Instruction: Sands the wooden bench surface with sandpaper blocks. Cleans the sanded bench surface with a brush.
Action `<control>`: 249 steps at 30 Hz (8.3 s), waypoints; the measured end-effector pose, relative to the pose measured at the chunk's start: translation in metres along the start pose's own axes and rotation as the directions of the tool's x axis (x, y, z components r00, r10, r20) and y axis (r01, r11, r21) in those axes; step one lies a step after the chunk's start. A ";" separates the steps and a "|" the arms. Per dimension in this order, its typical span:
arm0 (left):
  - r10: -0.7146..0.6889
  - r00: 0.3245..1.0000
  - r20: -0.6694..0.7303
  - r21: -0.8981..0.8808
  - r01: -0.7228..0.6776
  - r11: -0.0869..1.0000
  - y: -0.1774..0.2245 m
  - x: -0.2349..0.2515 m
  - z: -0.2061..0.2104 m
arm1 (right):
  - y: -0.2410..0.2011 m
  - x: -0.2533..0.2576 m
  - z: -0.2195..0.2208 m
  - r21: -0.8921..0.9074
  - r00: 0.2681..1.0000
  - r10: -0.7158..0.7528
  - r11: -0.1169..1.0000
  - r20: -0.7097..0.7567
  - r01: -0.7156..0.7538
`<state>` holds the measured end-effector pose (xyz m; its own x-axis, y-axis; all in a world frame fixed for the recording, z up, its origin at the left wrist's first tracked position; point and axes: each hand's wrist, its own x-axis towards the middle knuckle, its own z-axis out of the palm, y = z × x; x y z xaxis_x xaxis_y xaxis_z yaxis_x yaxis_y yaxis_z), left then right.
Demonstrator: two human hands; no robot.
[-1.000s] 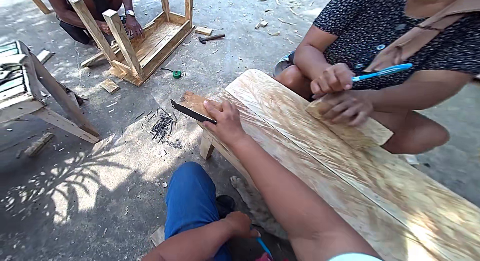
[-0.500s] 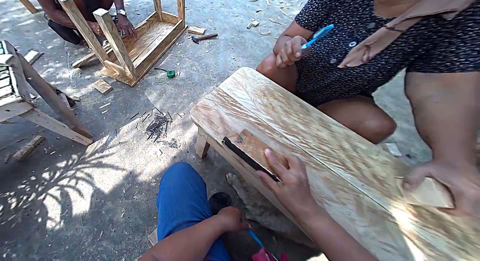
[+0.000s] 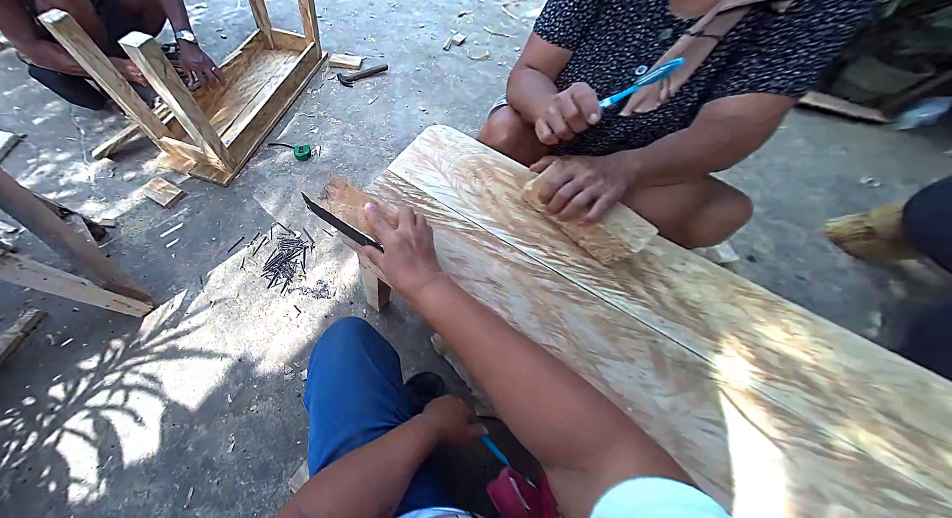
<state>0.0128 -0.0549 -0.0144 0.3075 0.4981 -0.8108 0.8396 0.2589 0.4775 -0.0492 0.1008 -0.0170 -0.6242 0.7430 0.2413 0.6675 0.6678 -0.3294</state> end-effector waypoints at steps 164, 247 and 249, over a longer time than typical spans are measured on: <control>0.033 0.999 -0.029 0.394 -0.019 0.919 -0.032 0.134 0.077 | 0.164 -0.356 -0.170 0.017 0.758 0.637 0.767 -0.141 -0.642; 0.031 0.994 0.101 0.432 -0.072 0.899 -0.012 0.127 0.081 | 0.124 -0.217 -0.125 -0.009 0.888 0.459 0.888 -0.018 -0.460; 0.028 0.995 0.100 0.431 -0.069 0.900 -0.011 0.126 0.084 | 0.124 -0.215 -0.129 -0.045 0.892 0.451 0.891 -0.018 -0.452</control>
<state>0.0800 -0.0642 -0.1499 0.3743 0.4203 -0.8266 0.9272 -0.1583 0.3394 0.2197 0.0294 0.0077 -0.2484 0.9651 0.0833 0.8951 0.2615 -0.3611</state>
